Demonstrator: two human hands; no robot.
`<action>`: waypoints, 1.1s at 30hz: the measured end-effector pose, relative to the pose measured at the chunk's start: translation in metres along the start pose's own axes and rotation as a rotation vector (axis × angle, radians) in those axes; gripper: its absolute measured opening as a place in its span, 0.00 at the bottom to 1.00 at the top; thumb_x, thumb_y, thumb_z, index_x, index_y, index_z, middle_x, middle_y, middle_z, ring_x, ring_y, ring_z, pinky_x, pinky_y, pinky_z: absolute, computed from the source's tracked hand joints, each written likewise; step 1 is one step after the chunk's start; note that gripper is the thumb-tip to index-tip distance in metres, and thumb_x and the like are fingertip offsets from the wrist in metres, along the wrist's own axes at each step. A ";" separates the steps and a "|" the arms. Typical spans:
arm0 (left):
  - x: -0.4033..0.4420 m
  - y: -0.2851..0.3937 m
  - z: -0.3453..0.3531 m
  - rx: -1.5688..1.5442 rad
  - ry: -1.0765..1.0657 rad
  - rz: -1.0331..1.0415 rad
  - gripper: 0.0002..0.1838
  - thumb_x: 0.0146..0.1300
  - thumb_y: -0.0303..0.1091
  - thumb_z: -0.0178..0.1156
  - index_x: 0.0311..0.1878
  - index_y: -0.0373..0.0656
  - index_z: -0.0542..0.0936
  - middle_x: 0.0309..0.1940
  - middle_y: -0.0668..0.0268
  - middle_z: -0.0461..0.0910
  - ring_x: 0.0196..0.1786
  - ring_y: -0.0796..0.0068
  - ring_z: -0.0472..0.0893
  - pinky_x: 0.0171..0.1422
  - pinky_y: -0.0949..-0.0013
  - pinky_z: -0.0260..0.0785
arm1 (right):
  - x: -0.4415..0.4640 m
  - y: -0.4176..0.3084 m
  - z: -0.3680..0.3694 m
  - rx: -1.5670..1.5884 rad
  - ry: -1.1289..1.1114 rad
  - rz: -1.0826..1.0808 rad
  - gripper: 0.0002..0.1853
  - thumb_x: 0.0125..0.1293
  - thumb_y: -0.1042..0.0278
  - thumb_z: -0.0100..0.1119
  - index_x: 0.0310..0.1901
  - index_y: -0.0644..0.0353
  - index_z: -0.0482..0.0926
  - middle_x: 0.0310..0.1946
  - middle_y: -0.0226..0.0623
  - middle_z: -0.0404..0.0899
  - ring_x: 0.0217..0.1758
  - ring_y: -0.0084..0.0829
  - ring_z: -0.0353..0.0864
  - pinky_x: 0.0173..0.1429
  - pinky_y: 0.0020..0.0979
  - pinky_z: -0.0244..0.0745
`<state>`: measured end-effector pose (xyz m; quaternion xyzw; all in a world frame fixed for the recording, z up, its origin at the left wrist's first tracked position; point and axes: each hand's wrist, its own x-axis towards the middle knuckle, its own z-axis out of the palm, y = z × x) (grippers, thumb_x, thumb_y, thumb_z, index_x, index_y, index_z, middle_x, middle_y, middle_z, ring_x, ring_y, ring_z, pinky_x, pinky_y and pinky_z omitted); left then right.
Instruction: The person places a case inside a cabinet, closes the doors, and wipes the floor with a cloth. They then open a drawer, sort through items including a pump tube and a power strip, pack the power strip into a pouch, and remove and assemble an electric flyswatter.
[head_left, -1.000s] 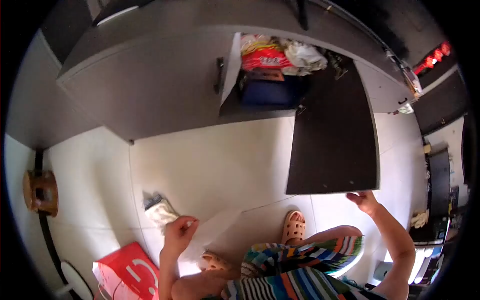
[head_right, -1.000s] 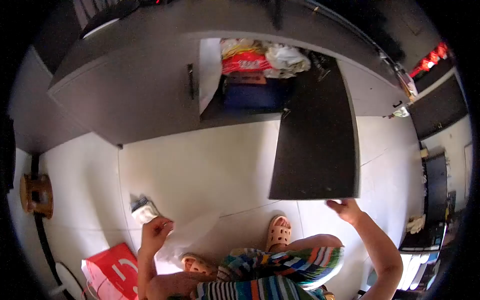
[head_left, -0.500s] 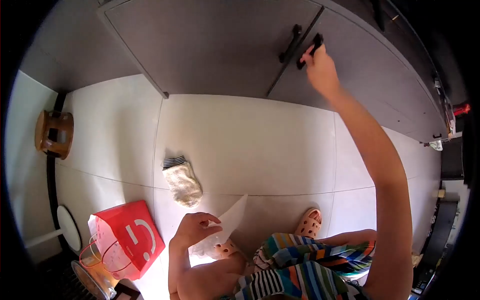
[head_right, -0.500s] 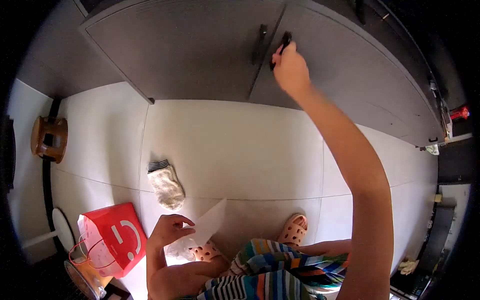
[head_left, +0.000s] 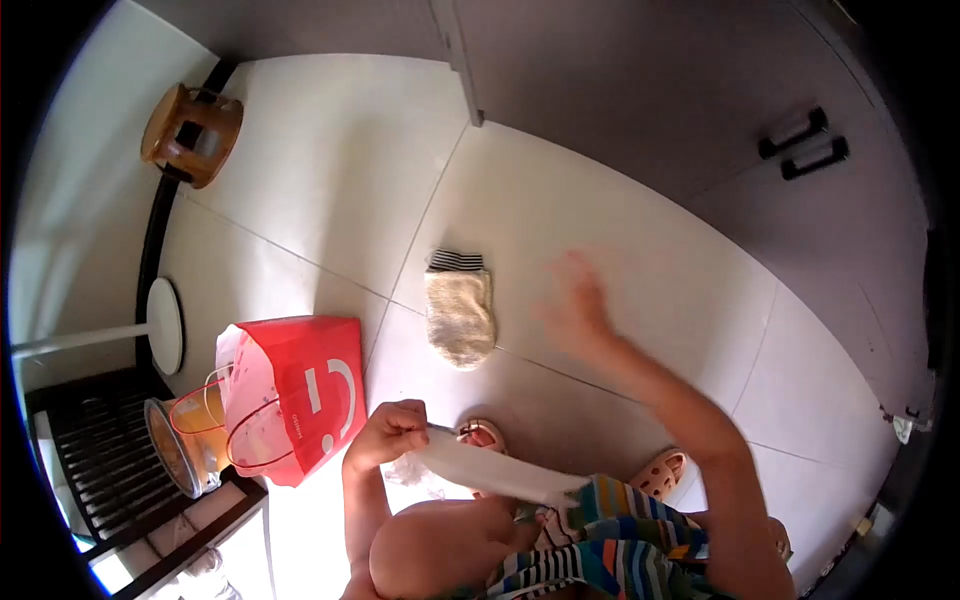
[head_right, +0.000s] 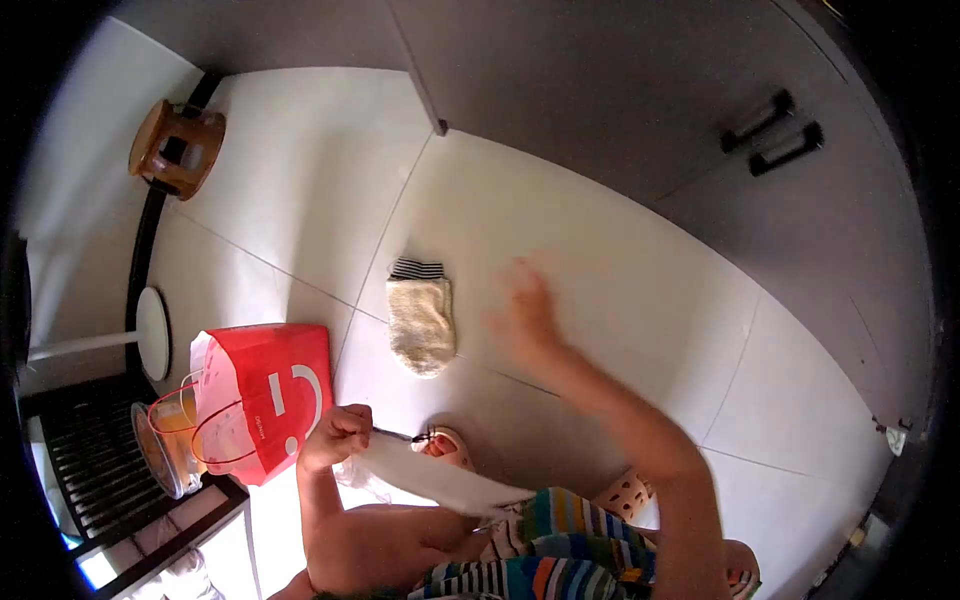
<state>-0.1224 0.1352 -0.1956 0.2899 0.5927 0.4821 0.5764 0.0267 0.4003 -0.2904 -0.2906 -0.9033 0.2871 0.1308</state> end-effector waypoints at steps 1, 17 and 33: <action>-0.007 -0.005 -0.005 -0.031 0.022 0.031 0.20 0.50 0.41 0.61 0.14 0.35 0.70 0.13 0.69 0.60 0.20 0.80 0.60 0.23 0.75 0.50 | 0.001 -0.036 0.025 0.042 -0.199 0.035 0.35 0.46 0.56 0.61 0.58 0.51 0.60 0.61 0.53 0.46 0.63 0.54 0.46 0.62 0.50 0.45; -0.009 -0.017 -0.022 -0.161 0.190 0.015 0.24 0.55 0.42 0.56 0.09 0.36 0.68 0.08 0.69 0.60 0.16 0.82 0.57 0.19 0.72 0.45 | 0.162 -0.011 0.131 -0.263 -0.218 -0.197 0.44 0.48 0.35 0.49 0.64 0.49 0.47 0.66 0.31 0.38 0.69 0.37 0.31 0.67 0.45 0.28; 0.010 -0.021 -0.010 -0.442 0.669 0.127 0.41 0.36 0.61 0.63 0.47 0.39 0.64 0.40 0.66 0.68 0.43 0.73 0.68 0.46 0.69 0.63 | -0.159 0.274 -0.065 -0.340 0.200 0.795 0.33 0.49 0.48 0.58 0.54 0.58 0.63 0.50 0.47 0.65 0.52 0.45 0.64 0.53 0.40 0.61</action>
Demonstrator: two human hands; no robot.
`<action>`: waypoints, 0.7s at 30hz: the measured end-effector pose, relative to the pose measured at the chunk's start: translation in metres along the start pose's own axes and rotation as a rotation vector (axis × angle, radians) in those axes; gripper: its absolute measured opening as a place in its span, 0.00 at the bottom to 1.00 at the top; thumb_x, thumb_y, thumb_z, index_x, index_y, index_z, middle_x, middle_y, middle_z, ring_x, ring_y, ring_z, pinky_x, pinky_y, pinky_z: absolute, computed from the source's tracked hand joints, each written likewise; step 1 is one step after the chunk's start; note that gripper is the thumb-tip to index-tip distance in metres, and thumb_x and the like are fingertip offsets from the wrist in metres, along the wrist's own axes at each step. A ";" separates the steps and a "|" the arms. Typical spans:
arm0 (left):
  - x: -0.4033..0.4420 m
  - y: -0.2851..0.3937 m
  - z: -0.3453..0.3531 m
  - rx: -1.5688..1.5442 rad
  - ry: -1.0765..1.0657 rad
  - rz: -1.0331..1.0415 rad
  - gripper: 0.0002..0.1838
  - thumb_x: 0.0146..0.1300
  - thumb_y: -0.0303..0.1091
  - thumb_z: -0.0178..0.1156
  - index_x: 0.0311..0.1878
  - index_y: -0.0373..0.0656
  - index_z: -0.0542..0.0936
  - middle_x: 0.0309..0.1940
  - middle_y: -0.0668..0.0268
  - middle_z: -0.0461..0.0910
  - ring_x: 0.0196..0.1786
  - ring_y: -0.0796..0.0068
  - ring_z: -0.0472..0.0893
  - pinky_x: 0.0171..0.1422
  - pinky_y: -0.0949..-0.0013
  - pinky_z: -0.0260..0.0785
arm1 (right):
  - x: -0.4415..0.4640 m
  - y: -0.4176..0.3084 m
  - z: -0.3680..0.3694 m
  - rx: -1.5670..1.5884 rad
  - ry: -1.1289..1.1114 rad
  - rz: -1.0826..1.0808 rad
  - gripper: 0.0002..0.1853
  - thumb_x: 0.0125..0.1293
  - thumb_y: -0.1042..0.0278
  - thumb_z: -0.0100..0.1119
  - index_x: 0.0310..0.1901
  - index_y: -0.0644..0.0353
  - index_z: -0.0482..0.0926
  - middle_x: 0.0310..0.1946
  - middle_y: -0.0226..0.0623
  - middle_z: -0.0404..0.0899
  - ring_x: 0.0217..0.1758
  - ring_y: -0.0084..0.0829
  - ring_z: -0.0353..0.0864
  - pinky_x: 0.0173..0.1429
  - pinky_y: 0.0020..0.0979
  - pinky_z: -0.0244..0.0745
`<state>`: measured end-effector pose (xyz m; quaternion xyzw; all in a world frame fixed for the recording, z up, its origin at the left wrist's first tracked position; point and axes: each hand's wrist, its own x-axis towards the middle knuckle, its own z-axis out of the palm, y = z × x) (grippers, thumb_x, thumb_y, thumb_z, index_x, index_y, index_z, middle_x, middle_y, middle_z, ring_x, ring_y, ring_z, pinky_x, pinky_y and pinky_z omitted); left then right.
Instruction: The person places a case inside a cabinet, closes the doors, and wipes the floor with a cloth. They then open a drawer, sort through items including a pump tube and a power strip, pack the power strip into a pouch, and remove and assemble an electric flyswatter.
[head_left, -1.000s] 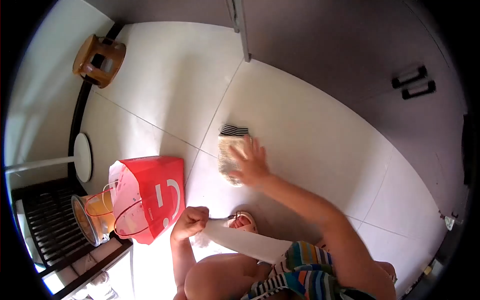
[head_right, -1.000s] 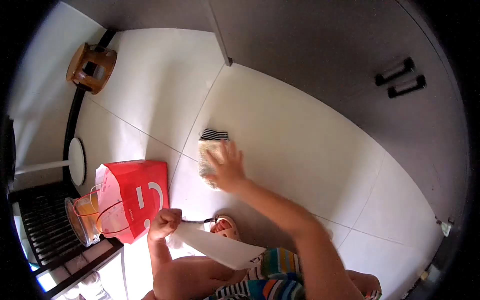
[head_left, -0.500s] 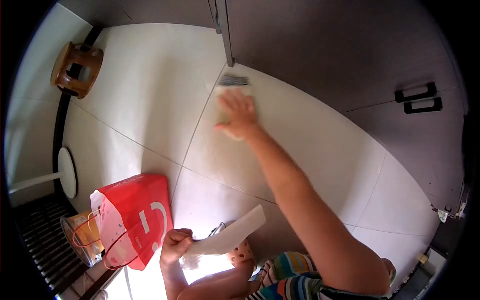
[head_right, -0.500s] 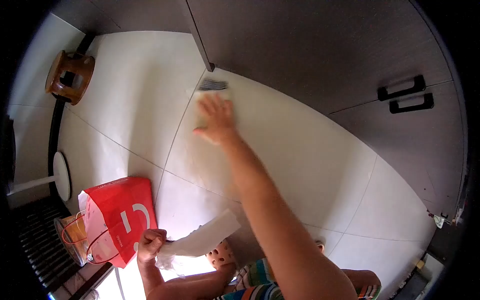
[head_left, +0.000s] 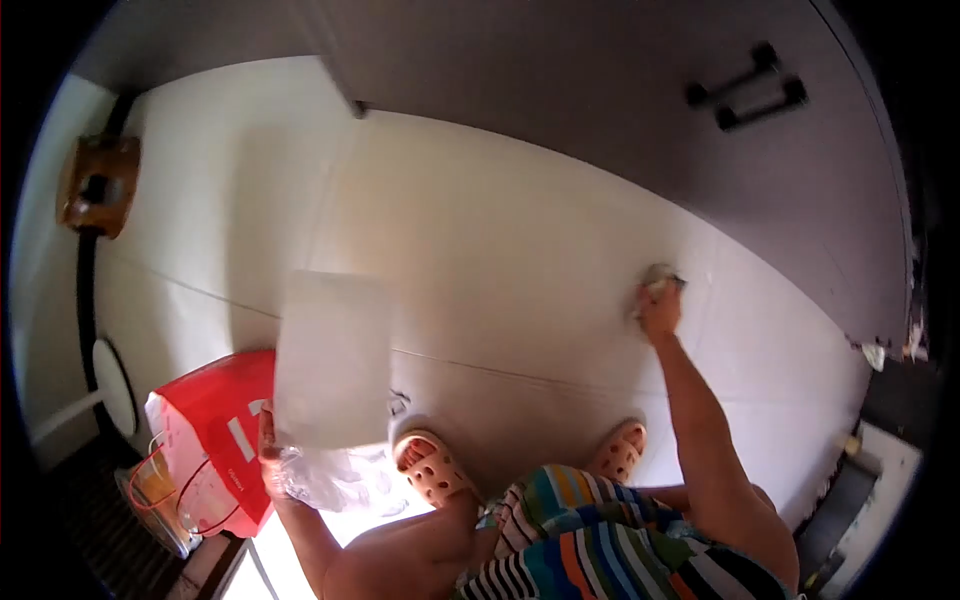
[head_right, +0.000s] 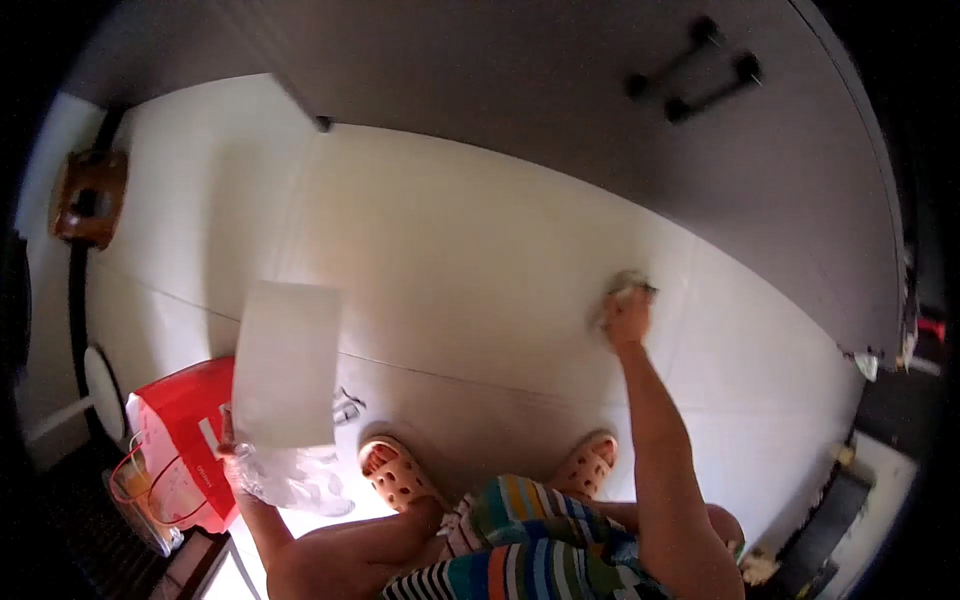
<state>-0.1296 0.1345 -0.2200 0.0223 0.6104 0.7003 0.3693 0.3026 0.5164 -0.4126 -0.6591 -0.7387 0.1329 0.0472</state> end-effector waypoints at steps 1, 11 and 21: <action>0.001 0.000 0.005 0.062 -0.022 -0.038 0.42 0.38 0.55 0.67 0.52 0.38 0.62 0.44 0.64 0.68 0.47 0.71 0.68 0.50 0.68 0.63 | -0.019 0.007 -0.006 0.072 -0.066 0.039 0.32 0.50 0.50 0.58 0.53 0.60 0.64 0.47 0.47 0.67 0.49 0.45 0.66 0.52 0.39 0.63; 0.017 -0.001 0.052 -0.050 0.306 -0.274 0.21 0.60 0.44 0.48 0.53 0.42 0.66 0.45 0.60 0.71 0.45 0.64 0.73 0.48 0.63 0.68 | -0.110 -0.127 -0.034 1.186 -0.726 0.315 0.27 0.51 0.61 0.62 0.50 0.65 0.65 0.46 0.42 0.69 0.46 0.34 0.70 0.47 0.33 0.68; 0.036 0.005 0.128 -0.511 -0.198 -0.413 0.25 0.58 0.46 0.47 0.53 0.37 0.65 0.48 0.57 0.70 0.46 0.58 0.72 0.50 0.60 0.67 | -0.096 -0.168 -0.123 0.288 -0.589 -0.822 0.13 0.50 0.72 0.55 0.40 0.57 0.71 0.42 0.41 0.70 0.44 0.44 0.70 0.49 0.37 0.67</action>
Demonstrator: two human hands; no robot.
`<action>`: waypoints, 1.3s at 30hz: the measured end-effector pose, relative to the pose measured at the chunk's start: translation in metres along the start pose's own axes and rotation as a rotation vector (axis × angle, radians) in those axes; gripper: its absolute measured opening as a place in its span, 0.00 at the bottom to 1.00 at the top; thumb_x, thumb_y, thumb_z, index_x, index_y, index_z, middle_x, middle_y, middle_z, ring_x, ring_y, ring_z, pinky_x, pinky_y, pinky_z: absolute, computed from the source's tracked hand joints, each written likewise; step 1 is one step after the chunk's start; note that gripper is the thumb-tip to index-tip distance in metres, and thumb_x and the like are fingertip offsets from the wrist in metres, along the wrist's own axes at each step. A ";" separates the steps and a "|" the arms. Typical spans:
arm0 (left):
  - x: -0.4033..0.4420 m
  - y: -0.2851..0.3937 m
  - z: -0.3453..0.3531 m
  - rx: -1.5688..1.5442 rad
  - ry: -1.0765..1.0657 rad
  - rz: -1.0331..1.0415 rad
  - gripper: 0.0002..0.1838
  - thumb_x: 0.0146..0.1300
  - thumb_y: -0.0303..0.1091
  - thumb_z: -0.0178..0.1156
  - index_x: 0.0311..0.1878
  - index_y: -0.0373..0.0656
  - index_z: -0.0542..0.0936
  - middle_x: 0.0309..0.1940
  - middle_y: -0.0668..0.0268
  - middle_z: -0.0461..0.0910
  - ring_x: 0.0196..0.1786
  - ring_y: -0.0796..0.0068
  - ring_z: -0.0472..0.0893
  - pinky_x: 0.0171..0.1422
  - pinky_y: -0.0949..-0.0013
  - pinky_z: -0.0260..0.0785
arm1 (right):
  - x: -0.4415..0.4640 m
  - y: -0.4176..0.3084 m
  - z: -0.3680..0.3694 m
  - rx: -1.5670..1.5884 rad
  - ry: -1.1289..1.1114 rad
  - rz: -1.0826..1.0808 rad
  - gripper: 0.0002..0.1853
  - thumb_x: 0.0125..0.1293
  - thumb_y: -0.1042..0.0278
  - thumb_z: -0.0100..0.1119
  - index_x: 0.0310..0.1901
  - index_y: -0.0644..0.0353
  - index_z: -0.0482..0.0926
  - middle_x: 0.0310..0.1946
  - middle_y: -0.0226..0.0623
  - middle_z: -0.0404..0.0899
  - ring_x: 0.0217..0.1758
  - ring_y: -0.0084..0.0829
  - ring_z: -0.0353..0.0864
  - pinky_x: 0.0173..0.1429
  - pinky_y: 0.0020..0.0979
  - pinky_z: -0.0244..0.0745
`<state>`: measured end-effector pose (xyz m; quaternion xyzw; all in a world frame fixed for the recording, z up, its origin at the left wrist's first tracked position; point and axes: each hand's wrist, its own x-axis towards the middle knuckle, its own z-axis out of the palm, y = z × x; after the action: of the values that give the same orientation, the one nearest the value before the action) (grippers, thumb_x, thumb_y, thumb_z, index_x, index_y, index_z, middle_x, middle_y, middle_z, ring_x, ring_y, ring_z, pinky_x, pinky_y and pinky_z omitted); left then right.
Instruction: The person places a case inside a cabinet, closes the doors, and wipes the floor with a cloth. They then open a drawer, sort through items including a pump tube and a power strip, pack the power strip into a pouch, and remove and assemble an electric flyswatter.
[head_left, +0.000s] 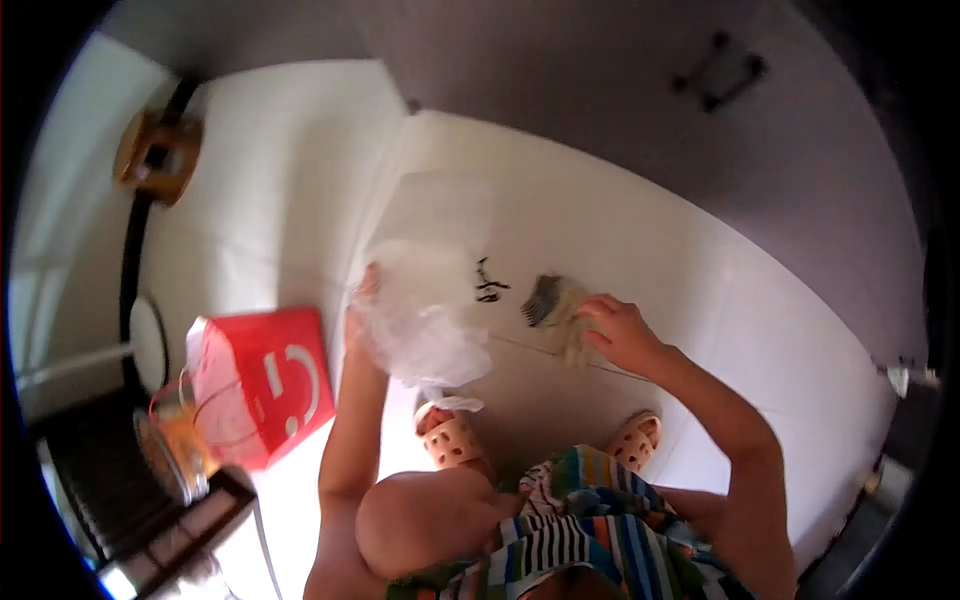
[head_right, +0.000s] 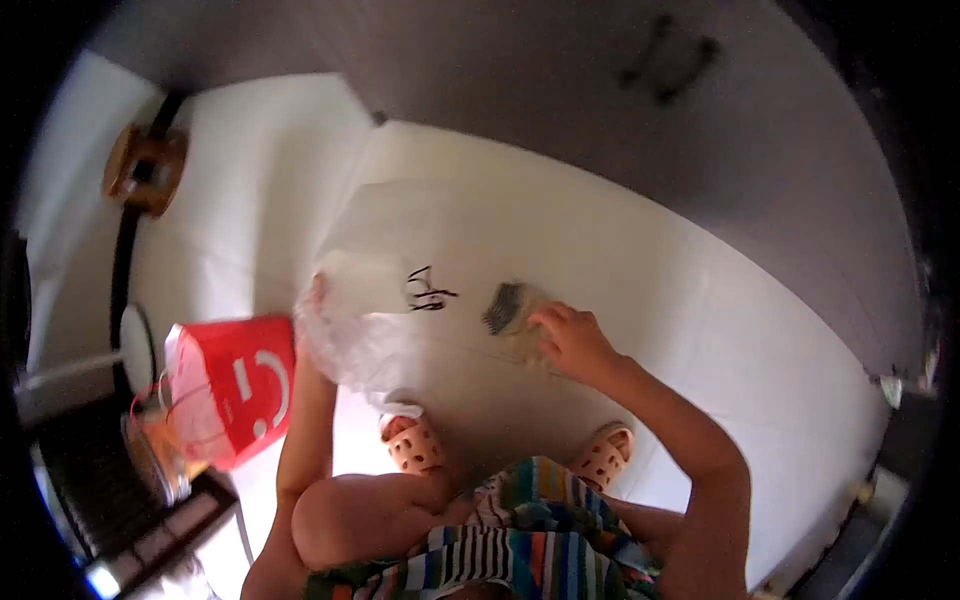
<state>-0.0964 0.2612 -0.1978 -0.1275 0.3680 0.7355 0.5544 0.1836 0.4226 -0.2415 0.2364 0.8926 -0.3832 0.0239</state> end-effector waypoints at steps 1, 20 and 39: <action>0.004 -0.003 0.009 0.012 -0.051 -0.074 0.25 0.59 0.46 0.47 0.53 0.38 0.65 0.48 0.57 0.70 0.46 0.57 0.72 0.50 0.59 0.67 | -0.018 0.012 -0.014 -0.056 -0.030 0.077 0.13 0.51 0.72 0.55 0.40 0.57 0.71 0.42 0.40 0.71 0.44 0.42 0.71 0.48 0.36 0.68; 0.010 -0.052 0.143 1.255 -0.306 0.094 0.05 0.51 0.23 0.56 0.33 0.38 0.72 0.30 0.72 0.70 0.33 0.84 0.67 0.38 0.78 0.61 | -0.166 0.086 -0.113 0.288 0.355 0.512 0.09 0.54 0.66 0.55 0.36 0.58 0.73 0.29 0.34 0.76 0.32 0.29 0.76 0.37 0.28 0.71; -0.051 -0.148 0.183 1.723 -0.373 0.327 0.19 0.56 0.29 0.55 0.13 0.44 0.61 0.11 0.74 0.56 0.19 0.81 0.55 0.24 0.75 0.50 | -0.243 0.358 -0.202 1.821 1.675 0.621 0.36 0.55 0.45 0.50 0.58 0.61 0.54 0.57 0.45 0.55 0.59 0.40 0.57 0.58 0.43 0.56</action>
<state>0.0964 0.3662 -0.0998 0.5085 0.7099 0.2827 0.3970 0.5852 0.6776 -0.2856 0.5337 -0.0420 -0.5672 -0.6259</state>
